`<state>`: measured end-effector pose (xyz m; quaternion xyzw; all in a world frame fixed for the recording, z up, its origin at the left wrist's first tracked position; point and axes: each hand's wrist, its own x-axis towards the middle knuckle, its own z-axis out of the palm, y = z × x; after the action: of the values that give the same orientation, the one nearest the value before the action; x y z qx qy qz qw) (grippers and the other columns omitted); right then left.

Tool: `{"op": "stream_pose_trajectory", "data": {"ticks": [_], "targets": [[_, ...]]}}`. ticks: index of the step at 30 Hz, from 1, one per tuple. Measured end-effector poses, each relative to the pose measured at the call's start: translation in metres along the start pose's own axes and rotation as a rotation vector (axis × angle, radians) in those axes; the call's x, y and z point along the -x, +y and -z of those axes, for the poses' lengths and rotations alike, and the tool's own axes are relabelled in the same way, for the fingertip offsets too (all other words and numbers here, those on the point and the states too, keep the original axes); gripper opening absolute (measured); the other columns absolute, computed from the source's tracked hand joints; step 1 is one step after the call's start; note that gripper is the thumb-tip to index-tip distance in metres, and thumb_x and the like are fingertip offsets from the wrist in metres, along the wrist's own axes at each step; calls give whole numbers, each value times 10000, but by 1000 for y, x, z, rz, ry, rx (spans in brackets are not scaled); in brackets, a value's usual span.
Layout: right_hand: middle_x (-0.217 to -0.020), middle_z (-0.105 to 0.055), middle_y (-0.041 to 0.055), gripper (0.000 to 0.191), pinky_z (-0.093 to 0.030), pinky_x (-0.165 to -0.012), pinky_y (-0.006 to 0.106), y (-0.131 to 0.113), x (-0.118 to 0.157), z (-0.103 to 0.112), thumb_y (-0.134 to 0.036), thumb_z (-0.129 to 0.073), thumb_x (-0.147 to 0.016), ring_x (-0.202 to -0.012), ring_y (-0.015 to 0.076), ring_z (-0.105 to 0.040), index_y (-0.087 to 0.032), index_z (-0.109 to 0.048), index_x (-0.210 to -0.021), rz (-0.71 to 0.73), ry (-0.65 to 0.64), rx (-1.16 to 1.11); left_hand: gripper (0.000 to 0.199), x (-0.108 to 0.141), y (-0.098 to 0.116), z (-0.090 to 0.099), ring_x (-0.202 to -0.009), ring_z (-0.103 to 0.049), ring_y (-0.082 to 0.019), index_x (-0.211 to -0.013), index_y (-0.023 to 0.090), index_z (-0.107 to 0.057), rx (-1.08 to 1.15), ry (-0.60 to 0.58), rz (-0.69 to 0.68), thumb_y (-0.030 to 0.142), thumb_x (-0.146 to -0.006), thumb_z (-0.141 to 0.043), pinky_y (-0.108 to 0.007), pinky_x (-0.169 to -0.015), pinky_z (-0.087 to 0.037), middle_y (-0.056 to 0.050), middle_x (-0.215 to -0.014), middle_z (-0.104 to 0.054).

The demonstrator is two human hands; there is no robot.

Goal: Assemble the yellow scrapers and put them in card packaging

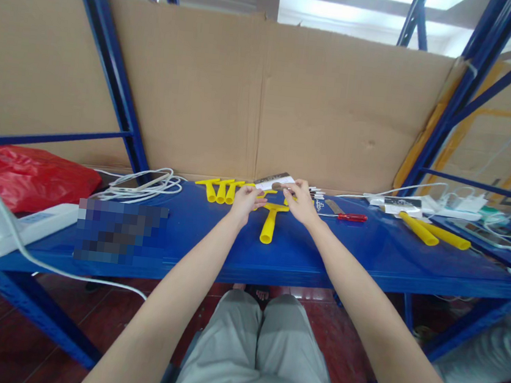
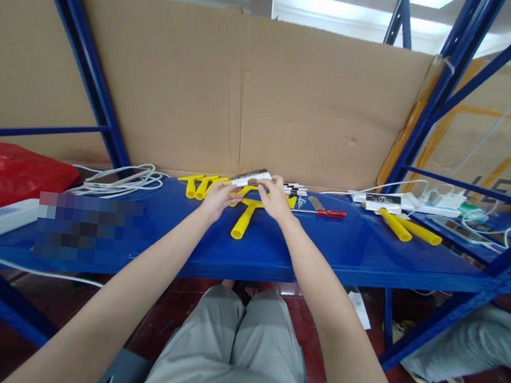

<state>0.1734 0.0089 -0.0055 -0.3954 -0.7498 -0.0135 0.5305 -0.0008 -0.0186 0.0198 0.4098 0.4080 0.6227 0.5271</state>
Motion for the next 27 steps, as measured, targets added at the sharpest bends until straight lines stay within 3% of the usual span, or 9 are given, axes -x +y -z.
{"op": "stream_pose_trajectory", "data": {"ticks": [4,8,11,14,18,21,24,27], "targets": [[-1074,-565,92,221,-532,-811,395,5,-3,2,-318,-509,-889,-863,200,-604,-225,-648,-1033,-28,42,-88,195,-4,-2,2,-564,-647,-106,-721,151,-527,-28,-6,34,-14,-812,-579,-250,-677,-555,5,-628,-611],[-1049,-607,82,301,-540,-711,360,18,-9,-1,-293,-568,-832,-717,163,-598,-217,-563,-1123,-158,108,-237,216,-5,-2,3,-550,-629,-91,-692,144,-537,-18,-25,3,-40,-801,-572,-227,-661,-553,8,-607,-592],[-1001,-629,77,285,-537,-733,373,25,-12,-2,-334,-597,-812,-725,170,-604,-208,-573,-1066,-208,151,-273,192,-2,-1,2,-527,-617,-75,-714,139,-550,25,-67,0,-23,-816,-572,-219,-651,-560,10,-620,-600],[-951,-632,78,214,-521,-804,404,26,-13,1,-404,-610,-805,-810,201,-613,-205,-618,-883,-184,169,-214,161,0,1,2,-519,-618,-76,-745,138,-557,67,-90,10,-1,-812,-602,-223,-640,-566,11,-627,-605],[-934,-611,86,258,-500,-844,413,21,-12,7,-438,-628,-793,-850,215,-601,-200,-603,-698,-137,163,-121,142,1,3,2,-501,-614,-78,-776,140,-546,77,-73,11,12,-824,-584,-219,-608,-556,4,-652,-617],[-912,-603,81,288,-496,-830,392,18,-11,10,-442,-620,-805,-865,212,-588,-204,-574,-651,-106,181,-90,155,-1,2,2,-470,-596,-77,-827,156,-531,-30,20,-17,17,-800,-594,-212,-554,-533,10,-696,-624],[-858,-602,70,291,-495,-797,371,17,-12,11,-445,-597,-825,-846,208,-579,-209,-556,-661,-120,214,-75,183,-5,-3,4,-487,-593,-96,-824,177,-539,-266,126,-140,34,-754,-628,-220,-536,-510,9,-723,-618],[-785,-596,53,275,-493,-764,362,17,-13,13,-437,-572,-837,-789,202,-570,-210,-550,-683,-162,251,-69,242,-8,-13,7,-746,-675,-202,-595,197,-525,-561,45,-247,61,-671,-711,-260,-668,-528,-16,-642,-584]]}}
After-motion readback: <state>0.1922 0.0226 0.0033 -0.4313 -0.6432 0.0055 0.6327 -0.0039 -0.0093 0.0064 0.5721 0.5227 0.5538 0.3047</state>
